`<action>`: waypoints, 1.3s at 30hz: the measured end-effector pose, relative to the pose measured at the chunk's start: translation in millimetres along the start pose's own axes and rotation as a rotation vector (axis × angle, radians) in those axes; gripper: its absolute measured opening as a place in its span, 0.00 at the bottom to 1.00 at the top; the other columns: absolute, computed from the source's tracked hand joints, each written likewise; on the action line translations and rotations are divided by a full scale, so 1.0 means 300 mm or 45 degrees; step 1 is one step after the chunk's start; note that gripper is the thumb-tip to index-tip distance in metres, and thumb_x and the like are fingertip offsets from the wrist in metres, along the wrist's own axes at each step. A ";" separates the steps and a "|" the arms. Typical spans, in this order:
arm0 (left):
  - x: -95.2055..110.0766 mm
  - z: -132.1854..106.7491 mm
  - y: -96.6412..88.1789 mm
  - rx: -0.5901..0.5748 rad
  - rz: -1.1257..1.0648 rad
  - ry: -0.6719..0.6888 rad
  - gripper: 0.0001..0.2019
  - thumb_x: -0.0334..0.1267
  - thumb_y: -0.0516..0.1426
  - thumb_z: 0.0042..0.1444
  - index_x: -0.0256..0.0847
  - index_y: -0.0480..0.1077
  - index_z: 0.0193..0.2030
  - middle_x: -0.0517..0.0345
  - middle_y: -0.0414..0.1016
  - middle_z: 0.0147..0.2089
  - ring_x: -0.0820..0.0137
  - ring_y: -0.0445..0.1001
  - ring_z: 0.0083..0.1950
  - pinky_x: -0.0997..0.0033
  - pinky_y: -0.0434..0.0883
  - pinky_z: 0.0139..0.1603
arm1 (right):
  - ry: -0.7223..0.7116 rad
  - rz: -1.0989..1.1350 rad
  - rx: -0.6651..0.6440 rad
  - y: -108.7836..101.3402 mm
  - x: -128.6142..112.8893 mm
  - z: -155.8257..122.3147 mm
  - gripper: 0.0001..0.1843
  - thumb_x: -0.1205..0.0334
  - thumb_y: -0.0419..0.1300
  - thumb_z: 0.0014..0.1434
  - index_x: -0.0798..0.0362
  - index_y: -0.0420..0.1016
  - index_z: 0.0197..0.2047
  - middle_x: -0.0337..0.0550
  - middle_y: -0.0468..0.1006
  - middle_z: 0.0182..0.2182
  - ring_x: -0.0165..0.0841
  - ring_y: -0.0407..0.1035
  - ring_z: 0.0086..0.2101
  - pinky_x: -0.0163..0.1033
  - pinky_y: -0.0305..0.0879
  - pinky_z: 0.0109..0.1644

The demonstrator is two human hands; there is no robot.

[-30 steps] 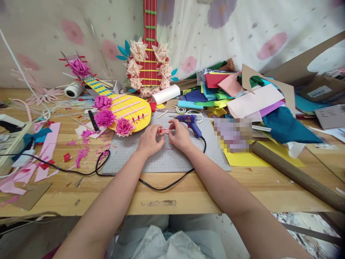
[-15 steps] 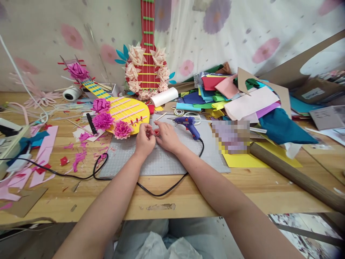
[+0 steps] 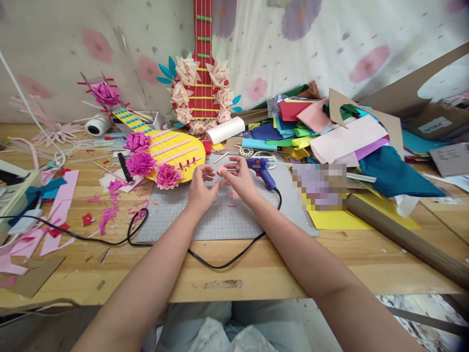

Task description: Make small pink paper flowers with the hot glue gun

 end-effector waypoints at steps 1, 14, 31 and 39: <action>0.006 -0.001 0.001 -0.004 0.003 -0.008 0.18 0.34 0.61 0.48 0.43 0.60 0.44 0.55 0.69 0.43 0.72 0.72 0.41 0.69 0.72 0.41 | 0.054 0.036 -0.006 -0.001 -0.003 0.000 0.25 0.57 0.62 0.49 0.49 0.56 0.48 0.42 0.74 0.41 0.32 0.74 0.36 0.40 0.72 0.38; 0.029 0.015 -0.020 -0.063 -0.024 -0.248 0.11 0.36 0.59 0.52 0.41 0.63 0.41 0.56 0.76 0.40 0.74 0.73 0.37 0.74 0.68 0.35 | 0.177 -0.036 -0.127 0.004 -0.013 -0.015 0.25 0.60 0.59 0.48 0.48 0.56 0.49 0.44 0.74 0.45 0.32 0.74 0.31 0.33 0.67 0.21; 0.013 0.020 -0.024 -0.210 0.374 -0.298 0.14 0.34 0.58 0.51 0.43 0.61 0.44 0.59 0.76 0.41 0.74 0.68 0.28 0.69 0.65 0.36 | -0.238 -1.021 -0.060 -0.100 0.023 0.007 0.20 0.73 0.54 0.52 0.55 0.63 0.50 0.46 0.78 0.34 0.39 0.72 0.38 0.44 0.66 0.43; 0.013 0.008 -0.027 -0.230 0.393 -0.256 0.16 0.36 0.58 0.51 0.43 0.62 0.48 0.56 0.77 0.43 0.73 0.70 0.30 0.70 0.66 0.33 | -0.118 -0.889 -0.092 -0.105 0.044 0.007 0.18 0.69 0.58 0.51 0.52 0.64 0.46 0.41 0.78 0.32 0.34 0.72 0.34 0.41 0.66 0.40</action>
Point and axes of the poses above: each hand's wrist, its own z-axis towards the middle knuckle, its own y-axis out of the palm, x = y × z, the point moved 1 cm from there along z, towards the middle knuckle
